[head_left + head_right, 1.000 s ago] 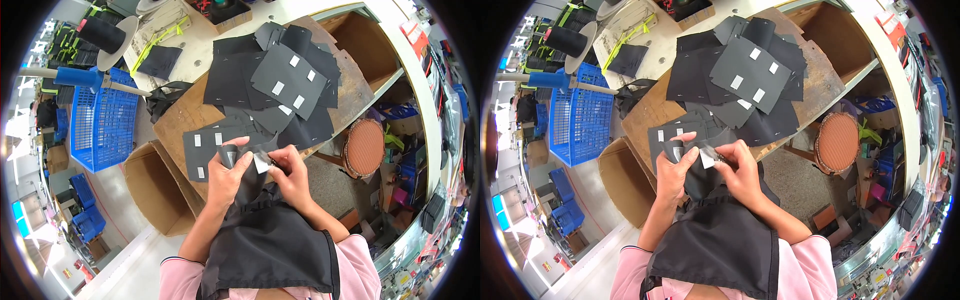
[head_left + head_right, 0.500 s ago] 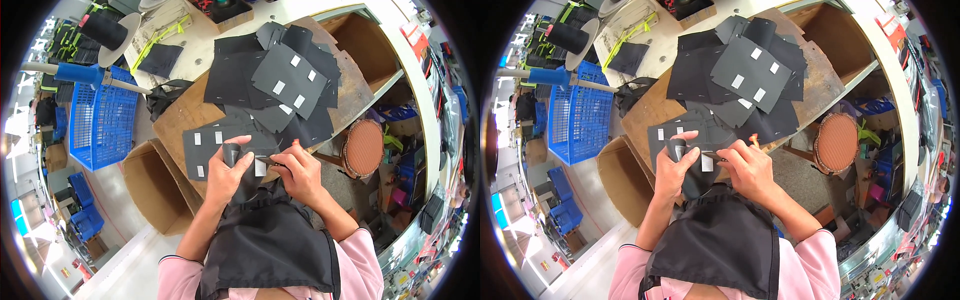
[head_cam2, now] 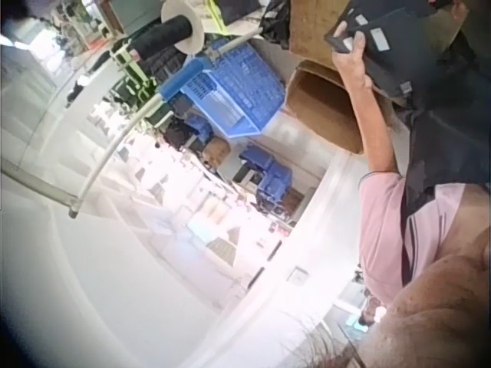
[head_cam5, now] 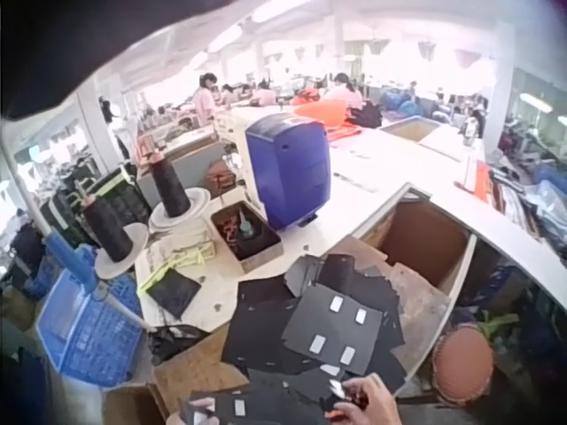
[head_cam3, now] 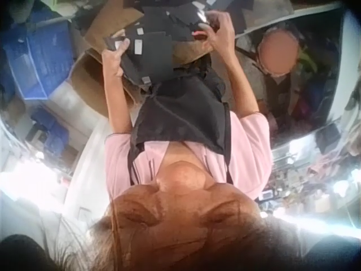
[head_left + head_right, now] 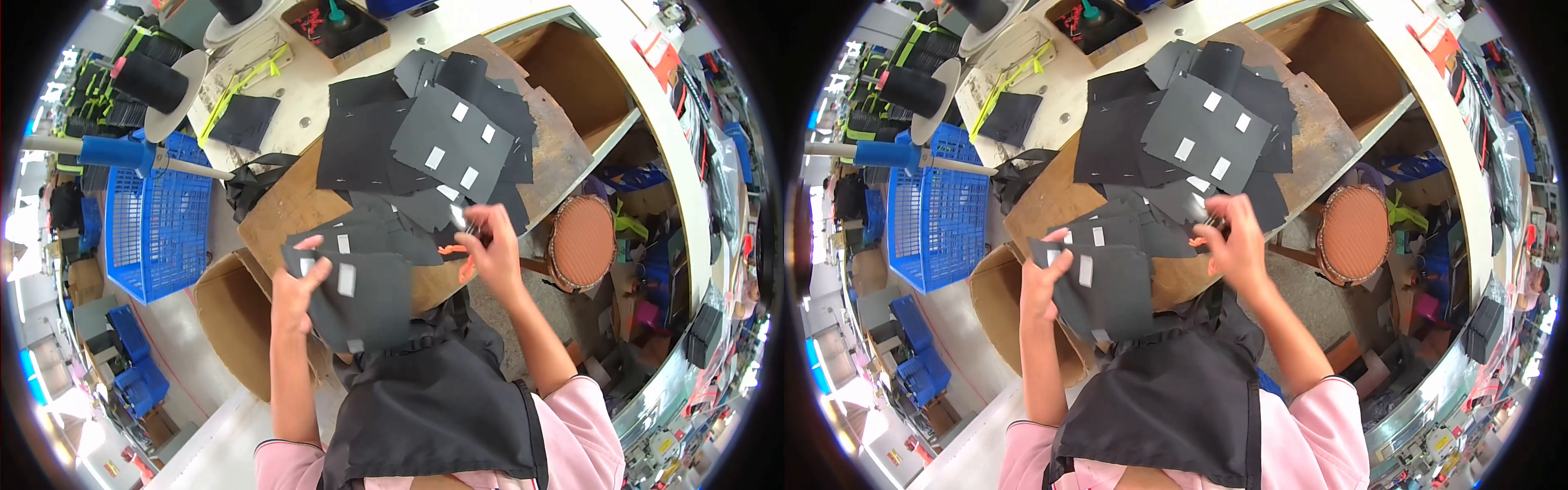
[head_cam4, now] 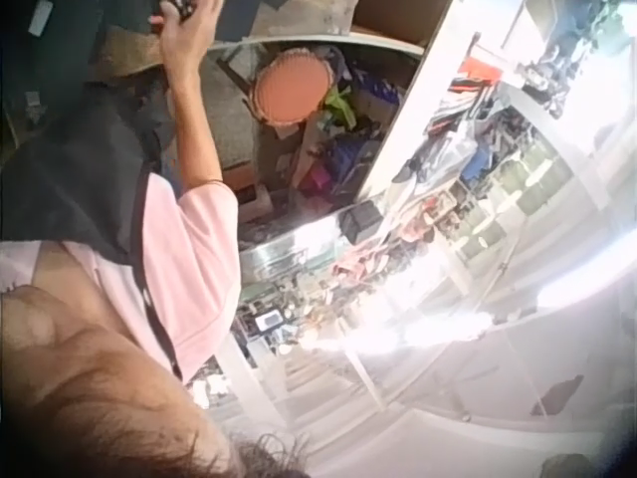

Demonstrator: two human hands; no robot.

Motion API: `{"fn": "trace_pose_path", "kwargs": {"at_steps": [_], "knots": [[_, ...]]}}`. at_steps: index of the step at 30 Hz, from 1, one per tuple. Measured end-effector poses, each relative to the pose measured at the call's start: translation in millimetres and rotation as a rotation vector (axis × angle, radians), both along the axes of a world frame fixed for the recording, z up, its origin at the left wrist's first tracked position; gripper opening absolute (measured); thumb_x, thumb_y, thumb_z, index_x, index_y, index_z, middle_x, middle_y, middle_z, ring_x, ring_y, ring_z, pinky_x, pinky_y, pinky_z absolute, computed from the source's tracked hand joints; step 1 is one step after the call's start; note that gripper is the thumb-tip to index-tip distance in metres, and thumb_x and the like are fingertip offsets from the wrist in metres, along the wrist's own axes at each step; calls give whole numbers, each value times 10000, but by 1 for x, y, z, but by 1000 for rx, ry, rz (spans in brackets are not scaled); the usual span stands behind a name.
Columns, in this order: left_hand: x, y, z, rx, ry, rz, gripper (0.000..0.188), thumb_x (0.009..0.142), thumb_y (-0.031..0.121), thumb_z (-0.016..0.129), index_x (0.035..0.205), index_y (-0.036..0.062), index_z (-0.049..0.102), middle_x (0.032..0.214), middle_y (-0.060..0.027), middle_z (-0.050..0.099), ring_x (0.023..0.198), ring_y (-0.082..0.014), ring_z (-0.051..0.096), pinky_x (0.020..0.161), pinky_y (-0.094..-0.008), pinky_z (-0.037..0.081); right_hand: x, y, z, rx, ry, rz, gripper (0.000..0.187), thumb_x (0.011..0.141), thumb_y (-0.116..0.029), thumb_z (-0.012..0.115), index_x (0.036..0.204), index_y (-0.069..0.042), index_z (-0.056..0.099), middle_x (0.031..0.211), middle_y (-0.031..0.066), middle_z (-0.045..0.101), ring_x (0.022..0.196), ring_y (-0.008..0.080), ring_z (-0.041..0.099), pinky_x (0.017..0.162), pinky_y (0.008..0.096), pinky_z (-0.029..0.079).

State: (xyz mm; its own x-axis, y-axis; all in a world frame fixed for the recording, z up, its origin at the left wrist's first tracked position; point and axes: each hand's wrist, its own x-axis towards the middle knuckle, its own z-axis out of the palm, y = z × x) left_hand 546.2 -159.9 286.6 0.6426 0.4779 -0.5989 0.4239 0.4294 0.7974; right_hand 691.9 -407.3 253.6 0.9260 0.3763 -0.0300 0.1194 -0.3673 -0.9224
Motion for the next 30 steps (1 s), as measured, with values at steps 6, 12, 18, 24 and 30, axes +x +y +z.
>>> {"fn": "trace_pose_path", "kwargs": {"at_steps": [6, 12, 18, 24, 30], "knots": [[-28, 38, -100, 910, 422, -59, 772, 716, 104, 732, 1361, 68, 309, 1313, -210, 407, 1197, -300, 425, 969, -382, 373, 43, 26, -37, -484, -287, 18, 490, 709, -190, 725, 1133, -121, 489, 990, 66, 536, 794, 284, 602, 644, 385, 486], [40, -21, -75, 870, -74, -127, 429, 776, 68, 651, 1184, 44, 524, 1143, -129, 568, 1043, -233, 546, 891, -341, 432, 62, 26, -83, -551, -418, 102, 436, 711, -179, 685, 1092, -81, 497, 965, 80, 572, 744, 304, 623, 611, 398, 491], [125, -67, -98, -310, -264, -131, 467, 891, 209, 588, 1276, -4, 432, 1207, -100, 532, 1063, -180, 540, 885, -322, 442, 75, 29, -83, -336, -425, 148, 201, 712, -147, 683, 843, -37, 578, 823, 71, 603, 674, 304, 608, 581, 386, 473], [151, -106, -70, -63, -198, -149, 390, 868, 229, 618, 1178, 12, 523, 1067, -31, 569, 980, -125, 522, 848, -300, 408, 55, 24, -60, -7, 74, -96, 191, 773, -148, 686, 714, 3, 584, 607, 40, 557, 553, 115, 508, 524, 278, 407], [109, -95, -39, -137, -205, -240, 241, 880, 138, 564, 1068, -9, 598, 836, -1, 601, 762, -66, 531, 687, -220, 421, -18, 40, -23, 440, 656, -39, 214, 916, -222, 541, 839, -30, 596, 635, -42, 520, 481, 22, 399, 417, 184, 288]]}}
